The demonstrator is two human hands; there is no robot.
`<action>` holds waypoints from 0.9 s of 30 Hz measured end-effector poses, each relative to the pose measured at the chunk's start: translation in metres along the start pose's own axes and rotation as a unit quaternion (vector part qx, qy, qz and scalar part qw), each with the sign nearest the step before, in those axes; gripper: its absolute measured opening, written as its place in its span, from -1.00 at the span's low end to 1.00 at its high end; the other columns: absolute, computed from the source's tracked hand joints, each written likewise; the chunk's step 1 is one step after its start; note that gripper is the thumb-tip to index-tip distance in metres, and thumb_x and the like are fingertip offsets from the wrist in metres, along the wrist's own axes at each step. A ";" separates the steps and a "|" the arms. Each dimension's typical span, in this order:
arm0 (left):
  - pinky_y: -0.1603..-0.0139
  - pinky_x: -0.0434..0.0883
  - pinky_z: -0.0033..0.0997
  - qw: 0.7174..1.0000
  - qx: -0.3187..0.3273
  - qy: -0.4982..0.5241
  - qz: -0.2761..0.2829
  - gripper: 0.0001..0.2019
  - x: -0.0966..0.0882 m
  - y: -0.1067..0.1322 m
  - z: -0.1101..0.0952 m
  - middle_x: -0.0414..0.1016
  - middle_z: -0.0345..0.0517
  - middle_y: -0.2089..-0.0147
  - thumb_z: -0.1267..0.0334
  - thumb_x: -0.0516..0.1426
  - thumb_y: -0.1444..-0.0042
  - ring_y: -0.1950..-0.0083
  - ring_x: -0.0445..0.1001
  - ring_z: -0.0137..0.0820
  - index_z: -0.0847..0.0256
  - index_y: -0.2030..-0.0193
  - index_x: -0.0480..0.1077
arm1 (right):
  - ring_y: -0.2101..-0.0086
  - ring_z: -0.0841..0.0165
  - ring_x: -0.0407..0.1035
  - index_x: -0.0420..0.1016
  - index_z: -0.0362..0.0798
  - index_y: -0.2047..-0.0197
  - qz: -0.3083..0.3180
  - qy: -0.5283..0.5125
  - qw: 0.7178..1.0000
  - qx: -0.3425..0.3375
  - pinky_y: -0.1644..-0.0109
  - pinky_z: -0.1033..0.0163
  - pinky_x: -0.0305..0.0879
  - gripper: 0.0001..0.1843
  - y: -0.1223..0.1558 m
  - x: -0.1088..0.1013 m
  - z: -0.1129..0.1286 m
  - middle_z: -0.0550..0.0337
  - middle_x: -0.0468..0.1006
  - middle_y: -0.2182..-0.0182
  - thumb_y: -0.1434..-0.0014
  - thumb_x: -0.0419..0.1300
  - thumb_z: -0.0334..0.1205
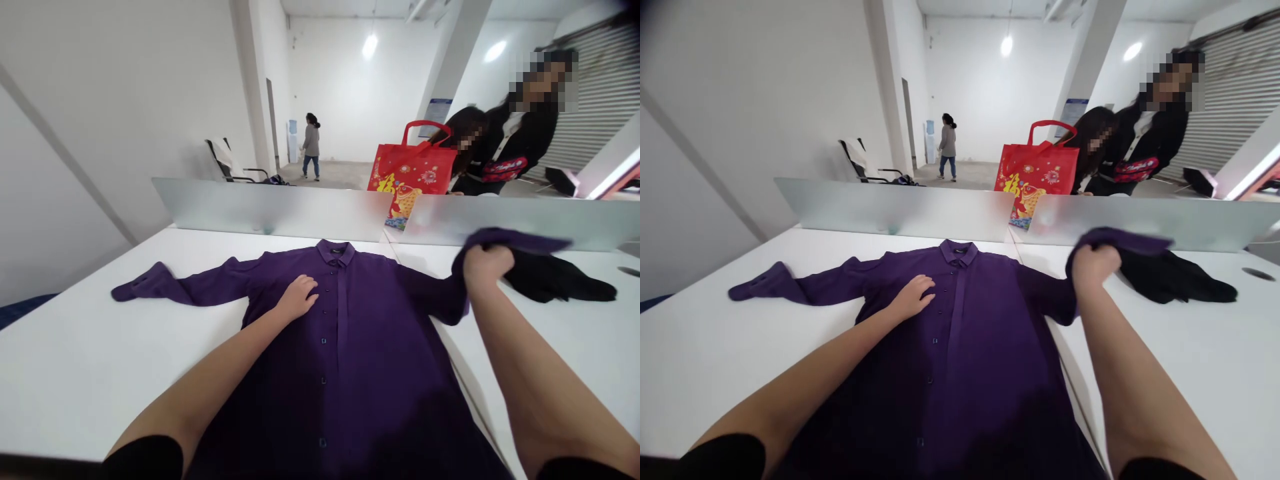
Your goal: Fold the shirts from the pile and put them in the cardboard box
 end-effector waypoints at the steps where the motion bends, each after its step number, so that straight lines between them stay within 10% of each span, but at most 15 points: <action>1: -0.32 0.25 -0.10 1.000 -0.007 -0.003 -0.013 -0.76 -0.009 0.008 0.004 0.48 0.08 -0.07 0.31 0.11 -0.17 -0.21 0.35 -0.17 0.25 0.03 0.45 | 0.24 0.12 0.42 0.47 -0.62 0.15 -0.003 -0.001 1.000 0.024 0.24 0.12 0.10 -0.52 0.006 0.006 0.029 -0.56 0.50 0.26 -0.24 -0.11 -0.32; 4: -0.18 0.37 -0.15 0.998 -0.040 -0.003 -0.043 -0.80 -0.034 0.034 0.016 0.50 0.02 0.03 0.34 0.05 -0.20 -0.07 0.44 -0.22 0.21 0.09 0.44 | 0.25 0.26 0.42 0.47 -0.41 0.07 0.095 -0.053 0.990 -0.089 0.20 0.23 0.16 -0.58 0.058 0.036 0.138 -0.26 0.56 0.21 -0.29 -0.11 -0.31; 6: -0.09 0.40 -0.19 0.995 -0.077 0.008 -0.062 -0.81 -0.048 0.053 0.027 0.51 -0.01 0.05 0.33 0.02 -0.21 0.01 0.47 -0.25 0.19 0.12 0.43 | 0.21 0.30 0.42 0.48 -0.23 0.04 0.241 -0.098 0.921 -0.290 0.16 0.28 0.19 -0.68 0.124 0.062 0.202 -0.07 0.58 0.18 -0.30 -0.01 -0.28; 8: -0.02 0.42 -0.22 0.989 -0.121 0.022 -0.076 -0.83 -0.060 0.071 0.040 0.51 -0.04 0.10 0.32 0.02 -0.20 0.09 0.49 -0.28 0.18 0.16 0.42 | 0.22 0.35 0.43 0.52 -0.03 0.13 0.298 -0.112 0.879 -0.354 0.17 0.34 0.22 -0.81 0.174 0.076 0.214 0.14 0.59 0.20 -0.23 0.15 -0.20; 16: 0.26 0.47 -0.32 0.930 -0.297 0.185 -0.116 -0.72 -0.074 0.088 0.082 0.44 -0.15 0.33 0.02 0.14 -0.12 0.32 0.51 -0.33 0.18 0.18 0.32 | 0.23 0.23 0.44 0.53 -0.04 0.26 0.272 0.042 0.945 -0.179 0.18 0.21 0.26 -0.77 0.179 0.093 0.063 0.06 0.57 0.26 -0.27 0.08 -0.15; 20: 0.45 0.45 -0.36 0.858 -0.382 0.318 -0.131 -0.45 -0.057 0.074 0.095 0.46 -0.09 0.31 -0.14 0.19 -0.02 0.40 0.50 -0.33 0.23 -0.01 0.31 | 0.04 0.16 0.37 0.51 -0.05 0.08 0.226 0.034 0.947 -0.225 0.04 0.13 0.27 -0.74 0.194 0.091 0.046 0.03 0.52 0.03 -0.30 0.03 -0.20; 27: 0.22 0.49 -0.26 0.893 -0.293 0.333 -0.079 -0.74 -0.075 0.031 0.078 0.54 -0.09 0.35 0.16 0.27 0.17 0.28 0.53 -0.26 0.25 0.34 0.44 | 0.05 0.17 0.36 0.49 -0.02 0.12 0.218 -0.021 0.952 -0.216 0.02 0.10 0.26 -0.78 0.190 0.097 0.036 0.06 0.52 0.06 -0.27 0.04 -0.23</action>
Point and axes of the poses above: each hand's wrist, its own y-axis away from the middle knuckle, its own x-axis out of the palm, z = x × y, the point moved 7 cm from there along -y, towards the middle knuckle
